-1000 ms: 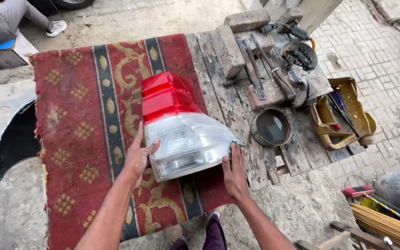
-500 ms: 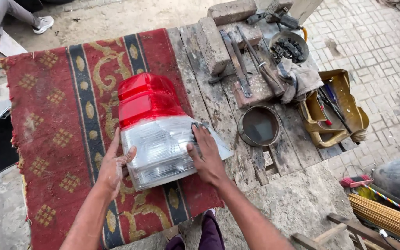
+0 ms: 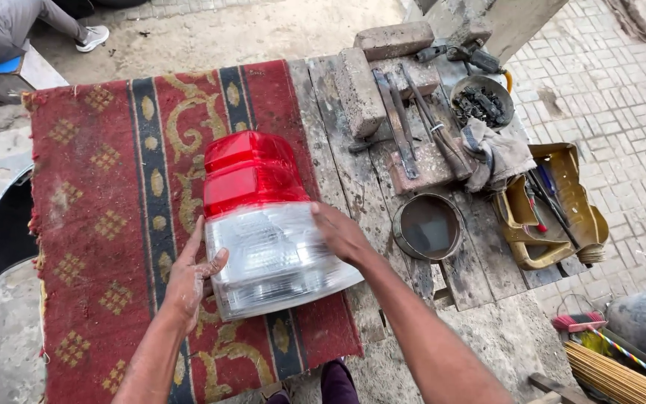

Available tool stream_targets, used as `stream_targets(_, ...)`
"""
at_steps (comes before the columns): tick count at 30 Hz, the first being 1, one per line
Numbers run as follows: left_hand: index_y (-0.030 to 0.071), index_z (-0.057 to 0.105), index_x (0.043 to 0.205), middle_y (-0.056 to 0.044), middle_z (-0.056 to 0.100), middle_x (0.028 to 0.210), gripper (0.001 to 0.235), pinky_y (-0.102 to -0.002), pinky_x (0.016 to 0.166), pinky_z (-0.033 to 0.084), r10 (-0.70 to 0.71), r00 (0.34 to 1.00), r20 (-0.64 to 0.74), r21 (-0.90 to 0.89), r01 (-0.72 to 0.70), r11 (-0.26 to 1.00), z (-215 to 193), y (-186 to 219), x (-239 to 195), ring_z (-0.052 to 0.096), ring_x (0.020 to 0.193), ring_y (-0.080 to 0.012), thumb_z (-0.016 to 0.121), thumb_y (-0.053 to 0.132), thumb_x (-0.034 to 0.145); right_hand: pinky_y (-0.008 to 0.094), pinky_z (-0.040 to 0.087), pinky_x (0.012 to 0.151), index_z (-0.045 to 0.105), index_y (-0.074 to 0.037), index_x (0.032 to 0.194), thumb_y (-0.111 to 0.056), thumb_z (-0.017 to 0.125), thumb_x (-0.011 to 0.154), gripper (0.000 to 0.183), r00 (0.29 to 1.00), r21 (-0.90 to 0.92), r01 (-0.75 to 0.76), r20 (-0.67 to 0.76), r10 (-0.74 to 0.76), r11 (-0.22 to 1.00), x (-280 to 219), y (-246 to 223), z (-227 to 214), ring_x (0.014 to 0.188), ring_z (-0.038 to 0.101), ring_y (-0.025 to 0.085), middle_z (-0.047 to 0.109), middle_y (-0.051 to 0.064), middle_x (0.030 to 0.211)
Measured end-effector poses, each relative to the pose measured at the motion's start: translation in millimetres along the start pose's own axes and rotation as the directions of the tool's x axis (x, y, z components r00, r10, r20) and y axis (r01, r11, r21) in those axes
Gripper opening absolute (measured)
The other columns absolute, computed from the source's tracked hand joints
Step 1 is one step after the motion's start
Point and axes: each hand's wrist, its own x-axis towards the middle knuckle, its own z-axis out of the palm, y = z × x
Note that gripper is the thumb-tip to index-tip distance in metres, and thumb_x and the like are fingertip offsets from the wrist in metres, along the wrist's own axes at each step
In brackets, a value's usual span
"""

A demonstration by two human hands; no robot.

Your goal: The person sands a red and clear car taillight using a black sanding block. They hold the taillight with one hand and rub the sanding block over the clear and red plastic surfaces, turning the object to reach different areas.

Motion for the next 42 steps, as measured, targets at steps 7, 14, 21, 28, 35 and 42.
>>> stream_targets(7,0.038,0.035,0.158,-0.006,0.021,0.172,0.078,-0.06,0.112,0.041,0.009,1.0,-0.027,0.022,-0.008,1.0,7,11,-8,0.035,0.147,-0.0473,0.068,0.024,0.089,0.056,0.019,0.127,0.039,-0.011,0.158,-0.072,0.026,0.1,0.085,0.981,0.022,0.193,0.023,-0.194,0.981,-21,-28,-4,0.152,0.027,0.043,0.038,0.019,0.162)
stream_targets(14,0.038,0.036,0.158,-0.005,0.022,0.171,0.077,-0.057,0.115,0.036,0.021,0.999,-0.024,0.03,-0.021,0.999,12,9,-18,0.03,0.15,-0.0427,0.069,0.028,0.089,0.05,0.012,0.13,0.041,-0.022,0.158,-0.068,0.026,0.101,0.075,0.986,0.016,0.169,0.006,-0.169,0.985,-17,-19,6,0.154,0.028,0.034,0.039,0.01,0.163)
stream_targets(21,0.037,0.035,0.158,-0.006,0.021,0.171,0.078,-0.06,0.122,0.026,0.033,0.999,-0.024,0.046,-0.031,0.998,11,13,-21,0.023,0.154,-0.0413,0.07,0.027,0.089,0.05,0.01,0.13,0.034,-0.014,0.161,-0.068,0.013,0.099,0.085,0.991,0.128,0.072,-0.122,-0.056,0.989,-75,-19,8,0.157,0.016,0.038,0.029,0.021,0.166)
stream_targets(28,0.032,0.034,0.158,-0.01,0.02,0.171,0.074,-0.062,0.124,0.014,0.086,0.996,-0.037,0.036,-0.084,0.996,8,0,-13,0.005,0.158,-0.0375,0.067,0.026,0.092,0.056,0.011,0.127,0.025,-0.017,0.163,-0.061,0.019,0.101,0.076,0.978,0.022,0.058,-0.202,-0.052,0.998,-87,28,22,0.157,0.014,0.037,0.023,0.019,0.168)
stream_targets(35,0.036,0.034,0.158,-0.008,0.022,0.17,0.075,-0.062,0.123,0.019,0.093,0.996,-0.011,0.058,-0.093,0.994,5,-5,-10,0.008,0.158,-0.0365,0.068,0.03,0.092,0.057,0.009,0.126,0.026,-0.008,0.162,-0.059,0.02,0.104,0.077,0.95,0.019,0.19,-0.255,-0.179,0.982,-73,8,41,0.156,0.013,0.041,0.026,0.024,0.165)
stream_targets(42,0.033,0.034,0.159,-0.01,0.021,0.171,0.076,-0.063,0.12,0.028,0.062,0.998,-0.017,0.047,-0.062,0.997,5,-1,-9,0.022,0.153,-0.0441,0.069,0.028,0.092,0.058,0.012,0.126,0.029,-0.01,0.162,-0.061,0.023,0.105,0.077,0.939,0.114,0.053,-0.344,-0.01,0.992,-102,70,46,0.156,0.011,0.043,0.026,0.024,0.165)
